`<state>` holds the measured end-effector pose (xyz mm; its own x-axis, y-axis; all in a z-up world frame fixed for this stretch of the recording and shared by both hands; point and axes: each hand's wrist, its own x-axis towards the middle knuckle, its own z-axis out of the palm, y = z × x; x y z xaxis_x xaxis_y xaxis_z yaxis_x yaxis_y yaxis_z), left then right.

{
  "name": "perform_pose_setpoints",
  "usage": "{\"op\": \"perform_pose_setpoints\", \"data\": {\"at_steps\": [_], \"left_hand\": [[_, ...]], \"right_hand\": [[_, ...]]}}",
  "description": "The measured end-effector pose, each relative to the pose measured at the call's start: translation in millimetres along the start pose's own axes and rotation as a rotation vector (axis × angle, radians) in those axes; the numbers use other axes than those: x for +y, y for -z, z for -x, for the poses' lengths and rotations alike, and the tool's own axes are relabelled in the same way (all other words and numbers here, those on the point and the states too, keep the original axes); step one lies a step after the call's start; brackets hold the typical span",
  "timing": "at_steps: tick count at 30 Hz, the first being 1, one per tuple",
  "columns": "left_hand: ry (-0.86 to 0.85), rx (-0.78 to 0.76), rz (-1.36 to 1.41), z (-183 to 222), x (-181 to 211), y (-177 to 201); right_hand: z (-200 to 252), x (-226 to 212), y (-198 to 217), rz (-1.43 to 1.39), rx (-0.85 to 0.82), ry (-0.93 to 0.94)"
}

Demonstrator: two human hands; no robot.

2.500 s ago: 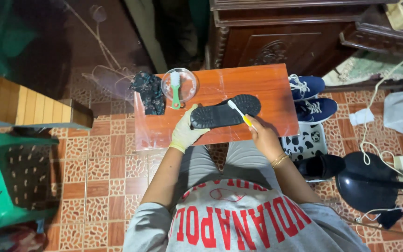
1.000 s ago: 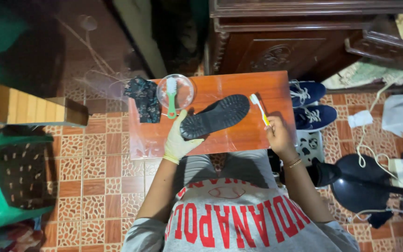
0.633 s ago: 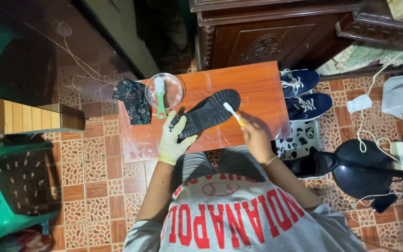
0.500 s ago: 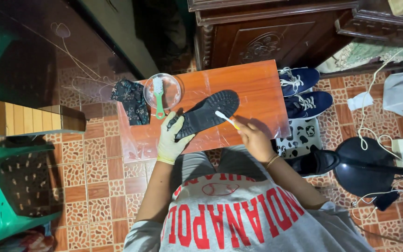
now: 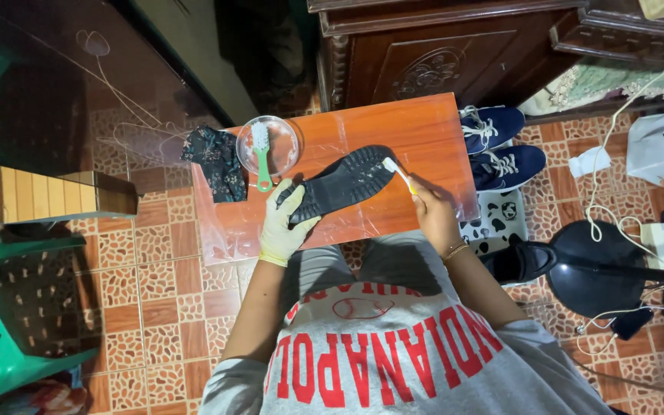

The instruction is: A person uses a toothbrush to apply and spread a white substance, likely glue or cleaner, onto the bottom of a black shoe sole.

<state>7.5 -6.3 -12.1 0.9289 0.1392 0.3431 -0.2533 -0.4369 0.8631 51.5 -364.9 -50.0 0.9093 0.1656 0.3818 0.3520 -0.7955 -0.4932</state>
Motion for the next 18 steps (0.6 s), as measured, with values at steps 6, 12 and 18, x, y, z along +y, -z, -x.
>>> {"op": "perform_pose_setpoints", "data": {"at_steps": [6,12,18], "left_hand": [[0.022,-0.011,-0.036,-1.0,0.0,3.0],[0.013,0.000,-0.022,-1.2,0.6,-0.5],[0.012,-0.025,-0.053,0.6,-1.4,2.1]], "right_hand": [[29.1,-8.5,-9.8,0.085,-0.032,0.095],[-2.2,-31.3,28.7,-0.061,-0.050,-0.042],[27.5,-37.4,28.3,0.001,-0.112,-0.057]]}}
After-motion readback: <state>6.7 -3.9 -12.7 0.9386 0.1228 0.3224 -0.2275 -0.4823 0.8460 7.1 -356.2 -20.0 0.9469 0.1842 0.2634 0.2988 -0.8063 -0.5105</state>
